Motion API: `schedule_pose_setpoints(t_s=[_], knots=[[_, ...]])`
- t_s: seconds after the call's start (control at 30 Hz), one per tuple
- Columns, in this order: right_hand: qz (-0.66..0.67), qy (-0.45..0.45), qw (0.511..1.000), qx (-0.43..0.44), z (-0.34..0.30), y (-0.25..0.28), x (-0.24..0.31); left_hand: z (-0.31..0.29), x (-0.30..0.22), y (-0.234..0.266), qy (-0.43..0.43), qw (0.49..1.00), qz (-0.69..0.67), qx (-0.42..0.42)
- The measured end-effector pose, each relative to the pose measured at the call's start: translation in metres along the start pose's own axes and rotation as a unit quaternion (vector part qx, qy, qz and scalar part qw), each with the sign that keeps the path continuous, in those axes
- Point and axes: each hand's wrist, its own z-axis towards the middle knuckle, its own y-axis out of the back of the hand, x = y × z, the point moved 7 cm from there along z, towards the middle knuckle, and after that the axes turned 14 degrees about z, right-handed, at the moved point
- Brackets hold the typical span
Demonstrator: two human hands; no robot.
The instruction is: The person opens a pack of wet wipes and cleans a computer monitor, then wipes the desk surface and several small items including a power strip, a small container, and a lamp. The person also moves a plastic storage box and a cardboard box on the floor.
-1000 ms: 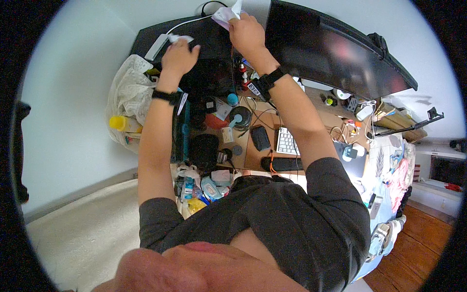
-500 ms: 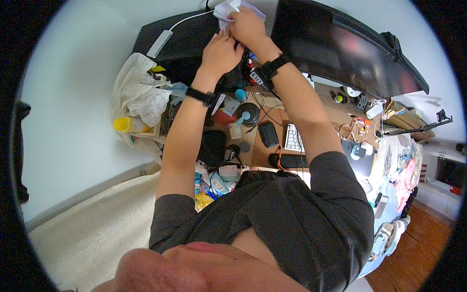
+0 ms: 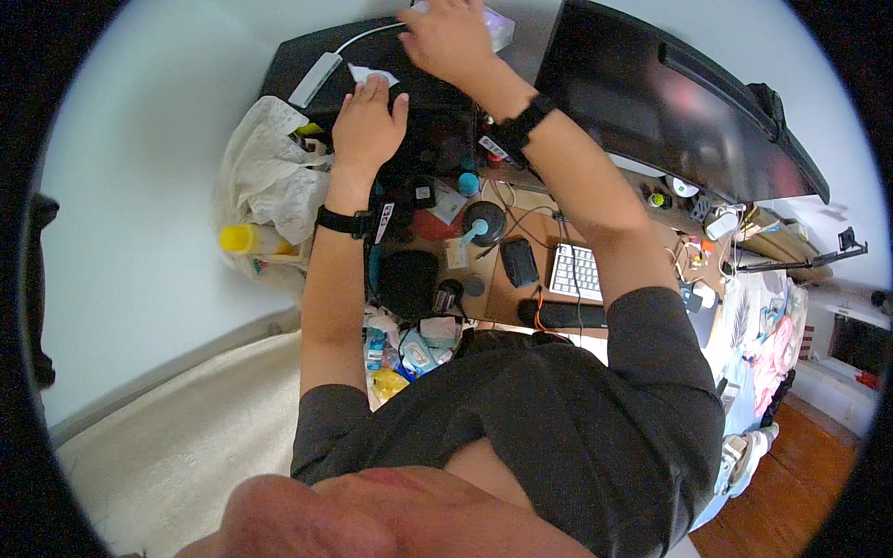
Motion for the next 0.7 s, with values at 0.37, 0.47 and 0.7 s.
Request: schedule_pose_setpoints(t_s=[0.37,0.47,0.7], knots=[[0.029,0.057,0.958,0.278,0.035,-0.224,0.031,0.003,0.066,-0.003,0.085,0.990,0.070,0.086],[0.001,0.038,0.962,0.271,0.042,-0.224,0.015,0.017,0.081,-0.021,0.086,0.977,0.113,0.159],[0.137,-0.014,0.989,0.053,0.039,-0.160,-0.011,0.069,0.161,-0.059,0.124,0.861,0.076,0.487]])
